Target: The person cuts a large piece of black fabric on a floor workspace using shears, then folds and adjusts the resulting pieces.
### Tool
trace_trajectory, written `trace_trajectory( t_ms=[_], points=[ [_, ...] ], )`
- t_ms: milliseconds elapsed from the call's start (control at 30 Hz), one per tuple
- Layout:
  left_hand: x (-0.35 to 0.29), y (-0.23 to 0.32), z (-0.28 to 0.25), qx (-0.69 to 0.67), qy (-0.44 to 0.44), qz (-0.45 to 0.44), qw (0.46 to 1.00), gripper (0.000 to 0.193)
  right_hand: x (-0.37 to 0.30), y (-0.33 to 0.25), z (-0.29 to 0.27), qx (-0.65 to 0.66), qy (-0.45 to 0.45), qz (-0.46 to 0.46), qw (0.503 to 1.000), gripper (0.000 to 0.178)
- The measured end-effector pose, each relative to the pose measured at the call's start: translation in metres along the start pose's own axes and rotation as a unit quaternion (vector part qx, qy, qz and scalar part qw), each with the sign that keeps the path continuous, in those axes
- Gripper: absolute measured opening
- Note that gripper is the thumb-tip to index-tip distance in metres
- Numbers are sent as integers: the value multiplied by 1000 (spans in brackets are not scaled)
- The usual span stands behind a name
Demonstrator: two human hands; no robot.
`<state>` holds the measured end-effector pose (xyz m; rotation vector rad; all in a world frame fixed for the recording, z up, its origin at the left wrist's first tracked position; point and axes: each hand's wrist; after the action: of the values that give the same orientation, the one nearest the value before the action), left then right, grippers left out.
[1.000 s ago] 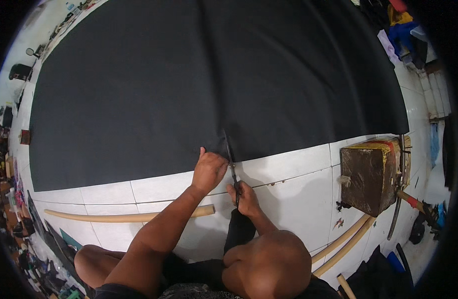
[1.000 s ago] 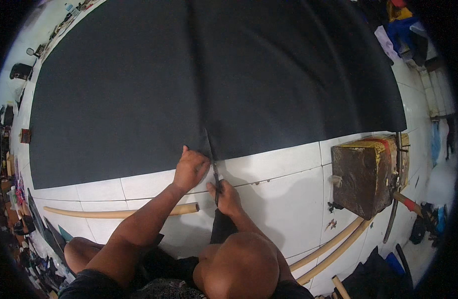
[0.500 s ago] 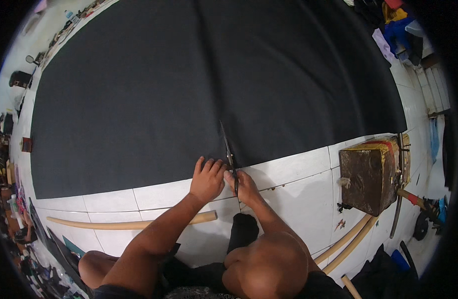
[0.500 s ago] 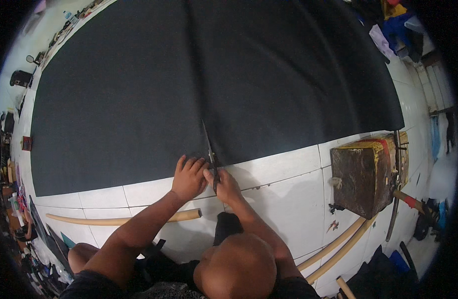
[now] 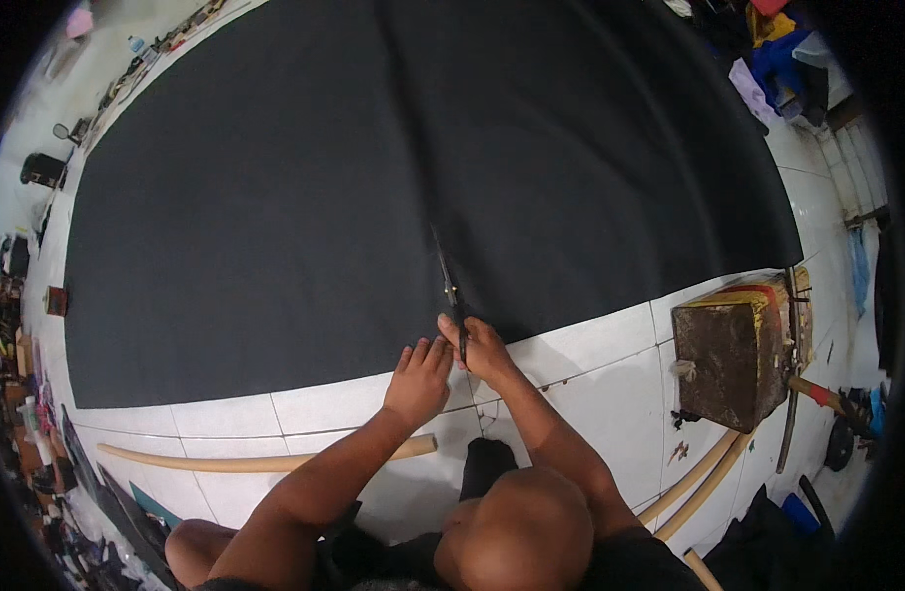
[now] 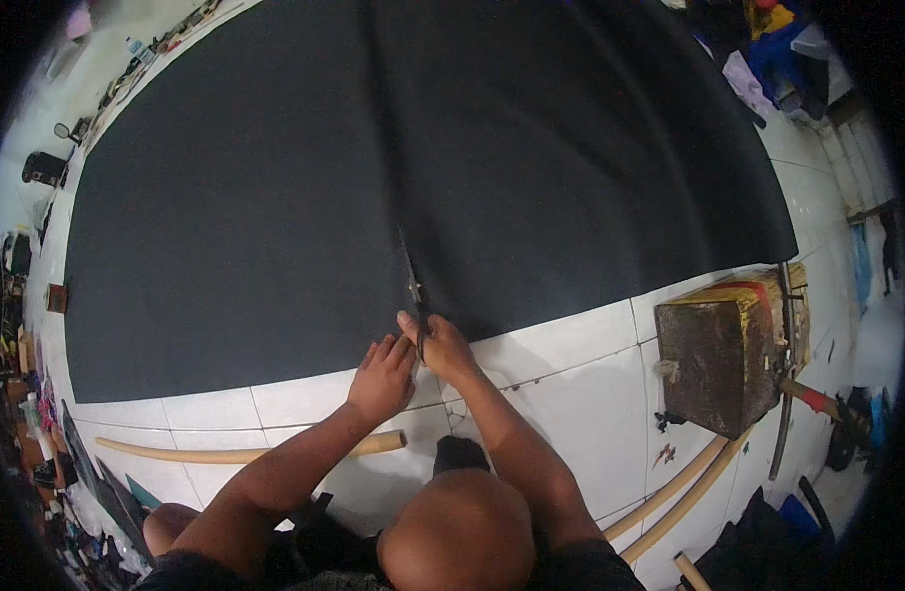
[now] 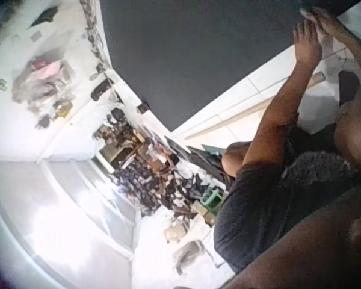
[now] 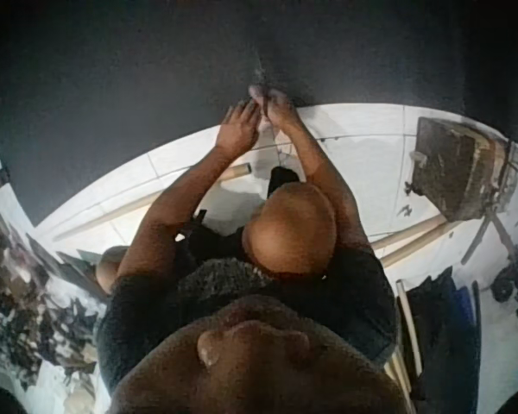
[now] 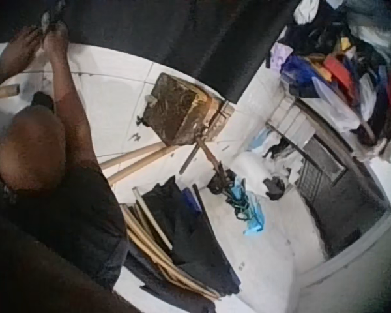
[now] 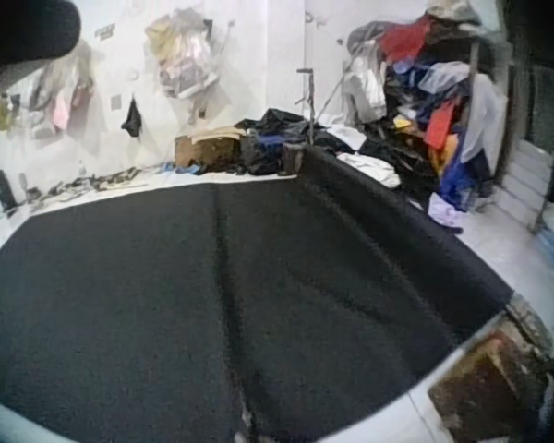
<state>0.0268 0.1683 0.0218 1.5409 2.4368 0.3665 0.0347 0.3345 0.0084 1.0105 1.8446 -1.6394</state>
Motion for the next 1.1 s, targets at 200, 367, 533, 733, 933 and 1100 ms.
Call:
trace_trajectory(
  t_ms=[200,367,533,733,933,1100],
  points=[
    [1,0,2,-5,13,-3,1000,57,6,4,0,24,19,-52,998,62],
    [1,1,-4,-4,14,-6,1000,56,1,-16,-8,41,-31,-28,998,60],
    [3,1,-3,-22,-18,-18,999,60,22,-42,-13,91,-54,-9,994,53],
    [5,2,-5,-15,-25,-22,999,58,38,-32,-10,77,-16,-59,995,52],
    [6,2,-10,-24,-51,-37,998,61,47,-55,-8,101,-37,-26,994,50],
    [13,4,-22,-32,-93,-32,995,65,83,-104,-9,122,-21,-16,992,50]
  ],
)
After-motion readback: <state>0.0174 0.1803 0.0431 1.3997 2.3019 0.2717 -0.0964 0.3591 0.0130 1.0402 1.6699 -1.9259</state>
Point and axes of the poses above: each hand's wrist, its own x-axis towards the middle knuckle, its own z-axis out of the palm, y = z × x, and after that the axes turned 13 degrees about z, right-handed
